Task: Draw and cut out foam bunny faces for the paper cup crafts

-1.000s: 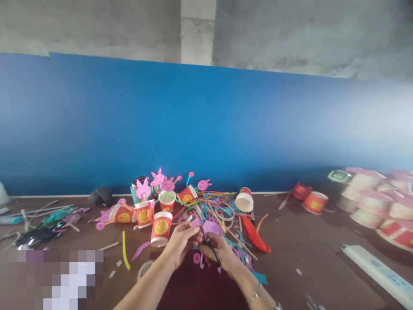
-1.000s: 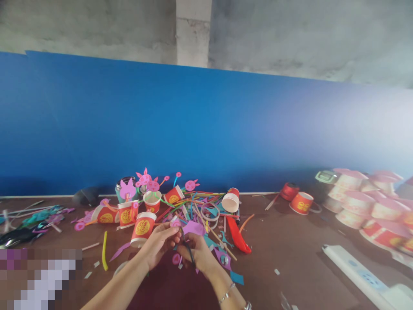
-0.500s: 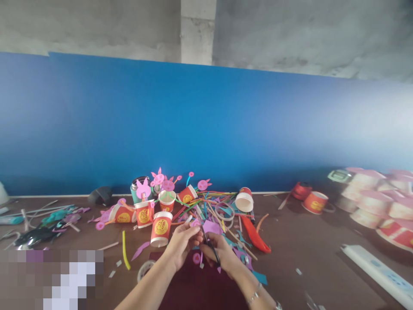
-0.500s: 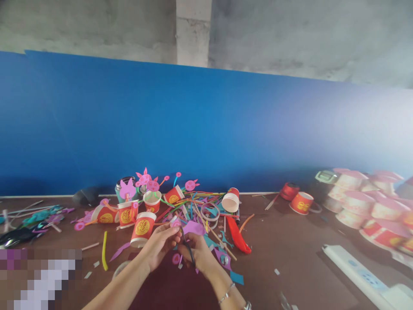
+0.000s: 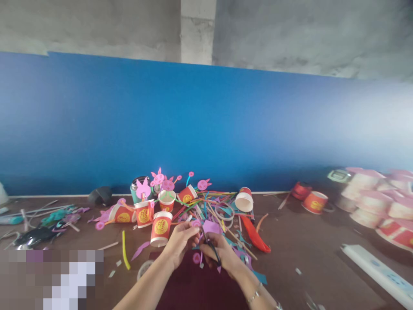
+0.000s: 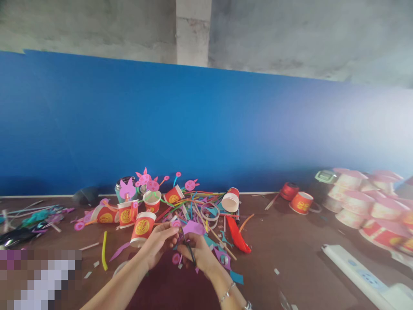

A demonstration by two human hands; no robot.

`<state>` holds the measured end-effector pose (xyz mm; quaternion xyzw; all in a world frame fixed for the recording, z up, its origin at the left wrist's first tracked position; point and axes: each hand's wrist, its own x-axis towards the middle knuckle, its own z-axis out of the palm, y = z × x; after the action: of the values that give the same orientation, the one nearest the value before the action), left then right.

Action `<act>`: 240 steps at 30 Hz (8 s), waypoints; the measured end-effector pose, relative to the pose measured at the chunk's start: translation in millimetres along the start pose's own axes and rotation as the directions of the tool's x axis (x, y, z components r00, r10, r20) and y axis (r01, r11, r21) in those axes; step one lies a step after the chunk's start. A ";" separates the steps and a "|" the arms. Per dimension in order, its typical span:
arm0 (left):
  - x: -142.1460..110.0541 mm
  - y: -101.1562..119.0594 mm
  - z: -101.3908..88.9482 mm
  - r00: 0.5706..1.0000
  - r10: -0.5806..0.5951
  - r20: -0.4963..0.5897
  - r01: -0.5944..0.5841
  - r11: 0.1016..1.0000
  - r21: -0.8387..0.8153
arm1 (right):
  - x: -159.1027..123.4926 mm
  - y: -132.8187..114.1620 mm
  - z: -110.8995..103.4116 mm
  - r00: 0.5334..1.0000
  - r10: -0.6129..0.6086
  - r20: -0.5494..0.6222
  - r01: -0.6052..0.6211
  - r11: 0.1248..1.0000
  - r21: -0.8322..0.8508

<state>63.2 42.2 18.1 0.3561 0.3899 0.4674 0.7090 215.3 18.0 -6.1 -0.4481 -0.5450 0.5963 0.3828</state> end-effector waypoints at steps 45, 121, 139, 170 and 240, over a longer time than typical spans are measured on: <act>0.4 0.9 -1.2 0.998 0.047 0.040 -0.049 0.998 0.048 | -1.5 -3.5 2.3 1.000 0.000 -0.009 -0.001 1.000 -0.021; 0.9 4.8 -5.8 0.999 0.034 0.030 -0.039 0.986 0.163 | -0.7 -0.5 -4.1 1.000 0.017 0.025 -0.016 0.999 -0.051; 2.8 1.5 -7.5 0.995 0.063 0.079 -0.074 0.985 0.154 | -3.3 -5.4 -3.1 0.999 0.037 0.024 -0.037 0.999 -0.033; 0.7 10.8 -9.1 0.998 -0.014 0.068 -0.002 0.973 0.232 | -3.7 -4.1 -7.0 0.998 0.012 0.069 -0.010 1.000 -0.023; -4.5 -29.8 14.3 0.957 0.176 -0.228 -0.200 0.976 -0.084 | -0.4 -6.2 11.9 0.981 -0.154 -0.114 0.158 0.987 0.028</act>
<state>86.2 26.7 -0.5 0.2996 0.4047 0.5894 0.6317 203.9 14.7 0.2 -0.4297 -0.5452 0.5483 0.4663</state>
